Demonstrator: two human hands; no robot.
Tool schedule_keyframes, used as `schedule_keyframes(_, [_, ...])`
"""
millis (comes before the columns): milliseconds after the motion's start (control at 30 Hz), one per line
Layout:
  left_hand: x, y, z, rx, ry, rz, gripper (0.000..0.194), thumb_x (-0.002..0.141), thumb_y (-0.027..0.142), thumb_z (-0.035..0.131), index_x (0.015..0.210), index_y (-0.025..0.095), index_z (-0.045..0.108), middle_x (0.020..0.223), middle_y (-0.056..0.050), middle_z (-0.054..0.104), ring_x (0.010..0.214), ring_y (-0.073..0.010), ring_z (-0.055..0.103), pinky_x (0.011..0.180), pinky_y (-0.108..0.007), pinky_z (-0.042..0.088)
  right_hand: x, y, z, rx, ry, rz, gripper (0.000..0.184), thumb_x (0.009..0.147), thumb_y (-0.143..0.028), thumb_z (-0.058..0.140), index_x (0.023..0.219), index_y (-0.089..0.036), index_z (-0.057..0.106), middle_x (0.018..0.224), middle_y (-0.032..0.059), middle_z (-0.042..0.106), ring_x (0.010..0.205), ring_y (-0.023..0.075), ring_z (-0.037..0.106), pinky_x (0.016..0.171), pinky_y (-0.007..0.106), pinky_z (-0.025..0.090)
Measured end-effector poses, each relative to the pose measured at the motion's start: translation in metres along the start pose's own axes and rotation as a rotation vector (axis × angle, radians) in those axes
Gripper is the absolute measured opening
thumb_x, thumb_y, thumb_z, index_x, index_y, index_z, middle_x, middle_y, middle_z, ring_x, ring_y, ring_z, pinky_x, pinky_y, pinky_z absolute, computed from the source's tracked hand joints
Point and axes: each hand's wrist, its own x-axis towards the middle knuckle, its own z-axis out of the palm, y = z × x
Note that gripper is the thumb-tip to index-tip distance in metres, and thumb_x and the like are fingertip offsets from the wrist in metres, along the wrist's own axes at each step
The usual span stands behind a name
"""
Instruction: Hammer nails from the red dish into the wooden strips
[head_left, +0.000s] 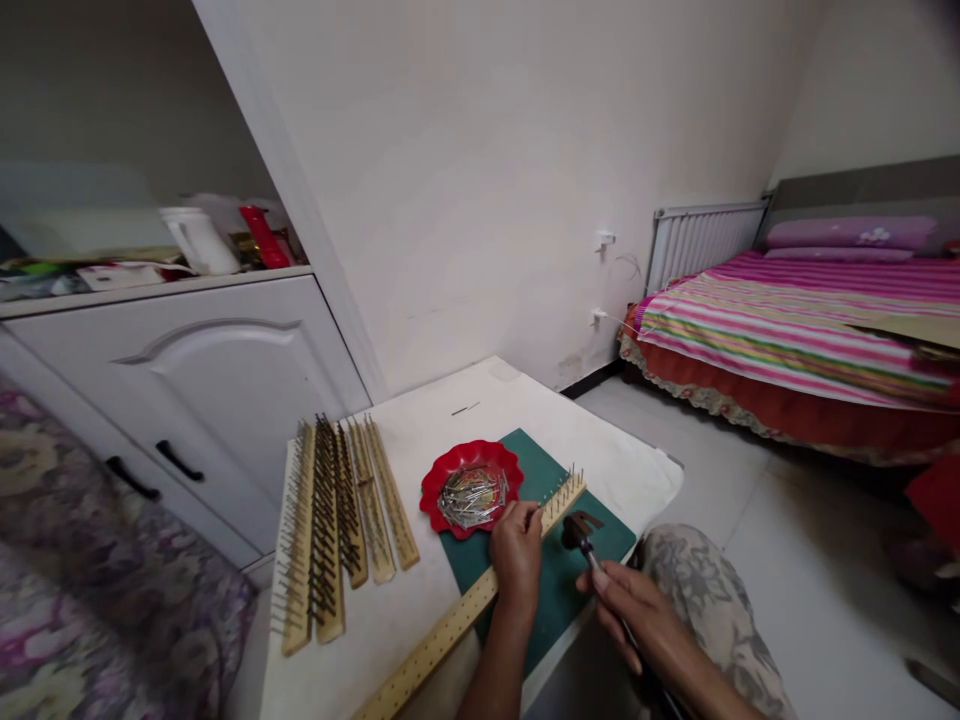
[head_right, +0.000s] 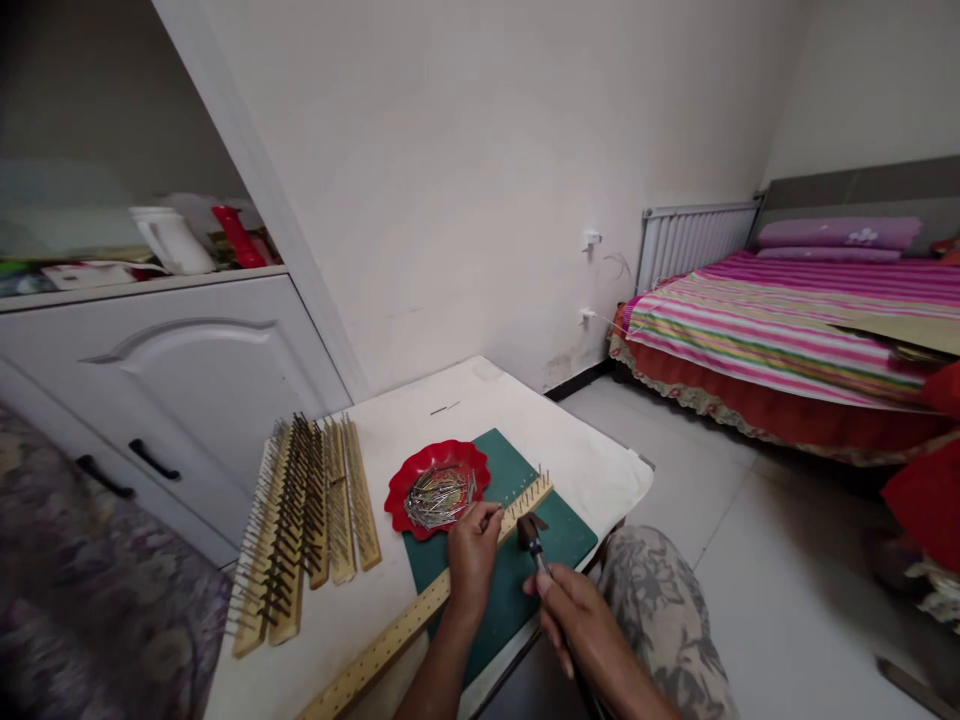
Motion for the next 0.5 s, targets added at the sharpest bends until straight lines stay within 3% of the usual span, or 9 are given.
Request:
schedule_keyframes(167, [0.000,0.003,-0.001,0.014,-0.009,-0.028,0.017,0.081,0.022,0.048,0.075,0.019,0.064,0.074,-0.002,0.063,0.069,-0.0147,0.057,0.062,-0.023,0.036,0.031,-0.033,0.012,-0.120,-0.044,-0.084,0.043,0.080,-0.060,0.045,0.079,-0.017,0.053,0.040,-0.0119,0.042,0.024,0.0040,0.029,0.030,0.016,0.021])
schedule_keyframes(500, [-0.002,0.001,0.000,0.052,0.012,-0.060,0.017,0.080,0.015,0.049,0.066,0.018,0.059,0.067,-0.001,0.058,0.062,-0.0133,0.052,0.057,-0.023,0.028,0.054,-0.033,0.016,-0.194,-0.080,-0.091,0.037,0.080,-0.056,0.047,0.072,-0.019,0.051,0.039,-0.0118,0.043,0.023,0.0049,0.030,0.028,0.017,0.020])
